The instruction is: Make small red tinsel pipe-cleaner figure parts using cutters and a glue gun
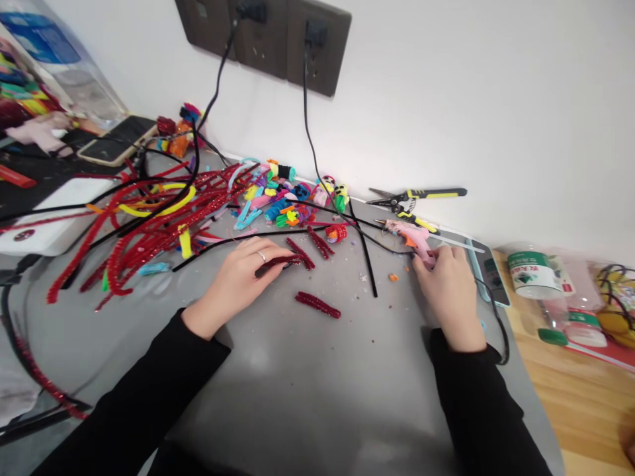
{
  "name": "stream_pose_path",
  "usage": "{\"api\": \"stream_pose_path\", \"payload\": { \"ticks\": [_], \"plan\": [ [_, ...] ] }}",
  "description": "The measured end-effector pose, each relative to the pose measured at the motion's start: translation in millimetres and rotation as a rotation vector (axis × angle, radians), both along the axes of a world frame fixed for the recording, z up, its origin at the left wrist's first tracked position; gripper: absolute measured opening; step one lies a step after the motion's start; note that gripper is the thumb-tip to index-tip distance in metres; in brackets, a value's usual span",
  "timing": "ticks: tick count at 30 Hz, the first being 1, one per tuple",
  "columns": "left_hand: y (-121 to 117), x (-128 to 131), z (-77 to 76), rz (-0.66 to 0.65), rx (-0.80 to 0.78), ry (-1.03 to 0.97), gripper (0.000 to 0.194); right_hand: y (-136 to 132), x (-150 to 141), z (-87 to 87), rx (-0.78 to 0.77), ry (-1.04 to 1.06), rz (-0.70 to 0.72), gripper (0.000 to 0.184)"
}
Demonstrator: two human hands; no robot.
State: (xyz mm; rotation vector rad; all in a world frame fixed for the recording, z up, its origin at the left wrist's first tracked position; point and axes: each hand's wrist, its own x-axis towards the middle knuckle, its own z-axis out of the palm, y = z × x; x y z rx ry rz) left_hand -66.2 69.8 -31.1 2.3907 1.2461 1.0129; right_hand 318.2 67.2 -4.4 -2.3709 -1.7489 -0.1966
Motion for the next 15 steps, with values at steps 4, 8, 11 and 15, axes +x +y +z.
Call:
{"api": "stream_pose_path", "payload": {
  "ticks": [4,8,11,15],
  "plan": [
    [0.4,0.5,-0.1,0.022,-0.011,-0.024,0.025,-1.8,-1.8,1.3,0.112,0.087,-0.040,0.018],
    [1.5,0.9,-0.9,0.055,0.003,-0.026,0.024,-5.6,-1.2,4.6,0.217,0.171,-0.028,0.015],
    [0.8,0.2,-0.8,0.068,0.009,-0.016,0.022,-5.3,-0.7,8.0,0.340,0.227,-0.027,0.016],
    [0.0,-0.3,0.1,0.078,0.033,-0.010,0.021,-1.7,0.0,8.6,0.525,0.324,-0.041,0.025]
  ]
}}
